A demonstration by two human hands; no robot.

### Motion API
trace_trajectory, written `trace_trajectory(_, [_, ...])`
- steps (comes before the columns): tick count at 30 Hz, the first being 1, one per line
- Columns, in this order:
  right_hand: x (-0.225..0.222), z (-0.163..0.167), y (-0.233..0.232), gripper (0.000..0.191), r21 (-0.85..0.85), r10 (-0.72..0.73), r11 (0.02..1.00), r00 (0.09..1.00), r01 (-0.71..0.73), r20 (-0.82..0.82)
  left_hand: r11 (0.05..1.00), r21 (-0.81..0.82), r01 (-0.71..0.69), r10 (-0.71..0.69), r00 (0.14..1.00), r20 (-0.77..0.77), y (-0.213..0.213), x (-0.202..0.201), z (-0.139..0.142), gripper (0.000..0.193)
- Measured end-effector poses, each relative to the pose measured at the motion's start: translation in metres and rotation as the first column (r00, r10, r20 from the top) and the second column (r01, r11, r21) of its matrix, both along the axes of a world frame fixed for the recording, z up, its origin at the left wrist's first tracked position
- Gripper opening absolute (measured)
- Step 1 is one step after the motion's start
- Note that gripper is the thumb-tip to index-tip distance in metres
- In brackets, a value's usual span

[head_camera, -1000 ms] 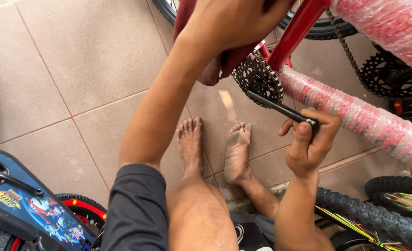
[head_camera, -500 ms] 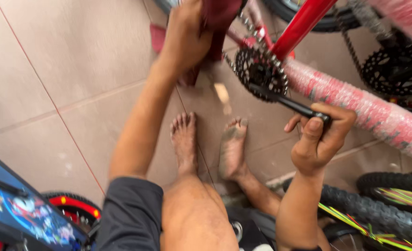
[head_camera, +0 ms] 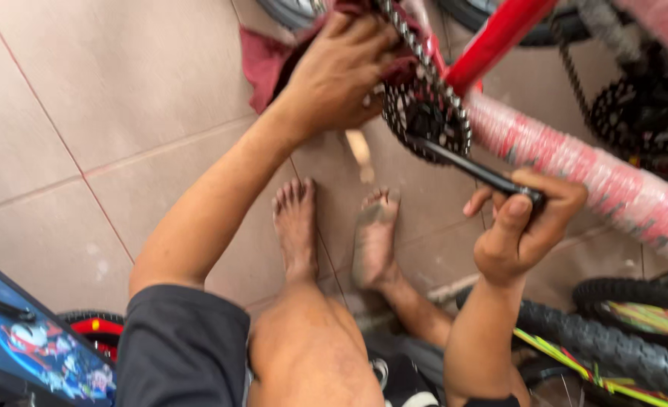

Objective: The person wipes the handlebars, chain, and front wheel of a red bicycle using a red cloth. They rotate the pedal to clean the chain and wipe the wheel spokes and tire, then move to another bicycle to continue wiping the handlebars.

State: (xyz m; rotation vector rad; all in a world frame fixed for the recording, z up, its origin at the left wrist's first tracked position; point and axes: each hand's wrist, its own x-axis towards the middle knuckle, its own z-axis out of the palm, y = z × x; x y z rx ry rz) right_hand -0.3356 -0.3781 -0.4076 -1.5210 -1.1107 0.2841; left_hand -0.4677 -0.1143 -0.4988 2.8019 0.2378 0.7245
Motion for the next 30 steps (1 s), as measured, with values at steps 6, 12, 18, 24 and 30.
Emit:
trace_trajectory(6, [0.000,-0.001,0.006,0.046,0.027,-0.022,0.999,1.000,0.022,-0.001,0.983,0.180,0.030,-0.005,0.990,-0.138,0.013,0.017,0.015,0.063])
trace_trajectory(12, [-0.003,-0.002,0.005,0.045,0.017,-0.039,0.999,0.999,0.039,-0.012,0.999,0.037,0.016,-0.008,0.980,-0.197,0.010,0.024,0.007,0.054])
trace_trajectory(18, [-0.001,-0.004,0.005,0.043,0.032,-0.018,0.999,0.999,0.019,-0.036,0.995,-0.085,0.050,-0.056,0.996,-0.070,0.013,0.032,-0.001,0.042])
trace_trajectory(24, [-0.002,0.002,0.005,0.043,0.017,0.003,1.000,0.999,-0.003,-0.054,0.988,-0.132,0.083,-0.075,0.995,0.063,0.011,0.016,0.001,0.039])
trace_trajectory(30, [0.001,0.004,0.001,0.044,-0.008,0.024,1.000,0.996,-0.025,-0.085,0.983,-0.182,0.030,0.002,0.986,0.169,0.001,-0.003,0.003,0.050])
